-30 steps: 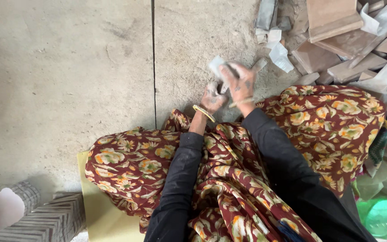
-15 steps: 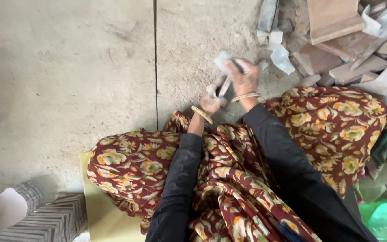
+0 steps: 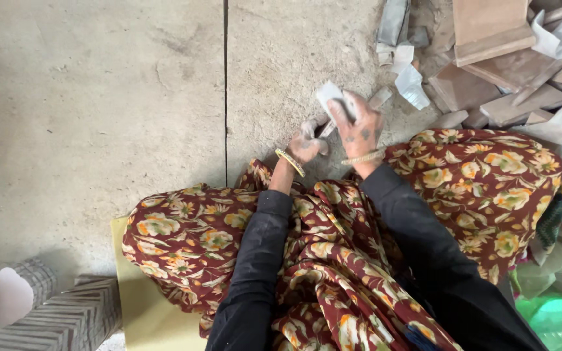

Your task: The person sits on the floor and smooths small white stone pieces one at a time, rubbing each piece against a flat abrasive block held in the other hand, then sets the finished piece aside and picks up the next piece. Cut stone pieces and dust are scattered on the floor around them.

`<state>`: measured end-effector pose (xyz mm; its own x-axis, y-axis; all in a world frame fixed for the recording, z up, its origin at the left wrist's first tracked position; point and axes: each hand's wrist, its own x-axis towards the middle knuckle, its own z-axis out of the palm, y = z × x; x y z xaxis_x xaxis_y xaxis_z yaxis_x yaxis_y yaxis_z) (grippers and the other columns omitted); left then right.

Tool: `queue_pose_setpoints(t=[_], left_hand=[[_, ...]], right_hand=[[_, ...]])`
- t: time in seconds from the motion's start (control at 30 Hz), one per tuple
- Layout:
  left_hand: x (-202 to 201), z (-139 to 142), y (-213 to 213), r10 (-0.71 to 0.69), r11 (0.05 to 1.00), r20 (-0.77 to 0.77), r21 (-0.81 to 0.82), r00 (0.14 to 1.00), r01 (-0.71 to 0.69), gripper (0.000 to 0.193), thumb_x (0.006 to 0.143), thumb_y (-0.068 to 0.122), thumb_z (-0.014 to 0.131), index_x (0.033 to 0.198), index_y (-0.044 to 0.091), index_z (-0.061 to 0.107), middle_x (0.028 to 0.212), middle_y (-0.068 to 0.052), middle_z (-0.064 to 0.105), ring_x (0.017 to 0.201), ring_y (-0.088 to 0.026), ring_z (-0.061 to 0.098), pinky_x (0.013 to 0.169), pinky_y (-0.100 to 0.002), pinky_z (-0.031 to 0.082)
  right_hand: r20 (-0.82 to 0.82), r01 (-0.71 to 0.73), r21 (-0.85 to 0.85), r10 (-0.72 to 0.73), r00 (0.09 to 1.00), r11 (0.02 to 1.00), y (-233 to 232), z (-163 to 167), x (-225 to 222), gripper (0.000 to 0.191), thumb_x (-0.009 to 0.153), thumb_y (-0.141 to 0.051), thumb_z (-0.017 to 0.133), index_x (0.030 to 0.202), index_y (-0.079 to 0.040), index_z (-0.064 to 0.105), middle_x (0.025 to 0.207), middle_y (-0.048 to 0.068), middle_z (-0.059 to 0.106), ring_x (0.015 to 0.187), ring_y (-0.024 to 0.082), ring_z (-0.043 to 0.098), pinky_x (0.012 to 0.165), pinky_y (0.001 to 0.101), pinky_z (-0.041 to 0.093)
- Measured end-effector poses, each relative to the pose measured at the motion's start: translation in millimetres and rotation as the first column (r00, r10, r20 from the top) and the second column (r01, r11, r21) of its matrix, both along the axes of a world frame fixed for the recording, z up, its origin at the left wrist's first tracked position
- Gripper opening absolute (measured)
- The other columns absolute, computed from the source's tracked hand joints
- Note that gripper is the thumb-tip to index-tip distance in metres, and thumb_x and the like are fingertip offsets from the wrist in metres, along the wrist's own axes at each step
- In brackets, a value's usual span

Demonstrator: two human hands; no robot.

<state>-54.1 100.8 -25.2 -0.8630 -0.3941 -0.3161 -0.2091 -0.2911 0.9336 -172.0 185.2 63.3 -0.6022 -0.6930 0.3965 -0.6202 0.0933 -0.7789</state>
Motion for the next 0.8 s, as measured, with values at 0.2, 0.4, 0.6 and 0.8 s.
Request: queue_pose_setpoints(t=[0.2,0.4,0.6,0.8], left_hand=[[-3,2,0,0.031,0.996,0.113,-0.089,0.993,-0.021,0.068,0.068,-0.001,0.065,0.135,-0.011,0.052,0.104,-0.017,0.07,0.092,-0.027,0.068,0.082,-0.039,0.061],[26,42,-11,-0.097,0.874,0.261,-0.44,0.96,0.208,0.077,0.07,0.005,0.066,0.146,0.013,0.057,0.134,-0.015,0.066,0.119,-0.03,0.064,0.106,-0.041,0.05],[27,81,1,0.006,0.676,0.657,-0.558,0.754,0.481,0.06,0.083,0.026,0.066,0.143,0.032,0.06,0.134,-0.009,0.066,0.124,-0.029,0.062,0.111,-0.045,0.047],[19,72,-8,-0.039,0.581,0.758,-0.512,0.651,0.632,0.061,0.087,0.025,0.066,0.147,0.025,0.053,0.143,-0.013,0.056,0.134,-0.03,0.052,0.118,-0.05,0.035]], right_hand=[[-0.102,-0.033,0.006,0.033,0.994,0.999,21,-16,15,0.027,0.101,-0.024,0.078,0.117,-0.002,0.074,0.1,0.013,0.078,0.081,0.019,0.076,0.067,0.031,0.062],[0.213,0.044,-0.034,-0.036,0.976,0.998,34,-29,1,0.027,0.104,-0.026,0.078,0.115,-0.001,0.075,0.095,0.01,0.076,0.079,0.018,0.071,0.066,0.0306,0.058],[0.521,0.007,-0.026,0.008,0.853,1.0,48,-16,23,0.036,0.097,-0.026,0.074,0.122,-0.001,0.069,0.093,0.008,0.074,0.065,0.01,0.066,0.048,0.0247,0.052],[0.075,-0.04,-0.068,0.045,0.996,0.997,44,-6,31,0.032,0.103,-0.021,0.077,0.124,0.002,0.067,0.095,0.011,0.076,0.075,0.013,0.073,0.063,0.0274,0.06]])
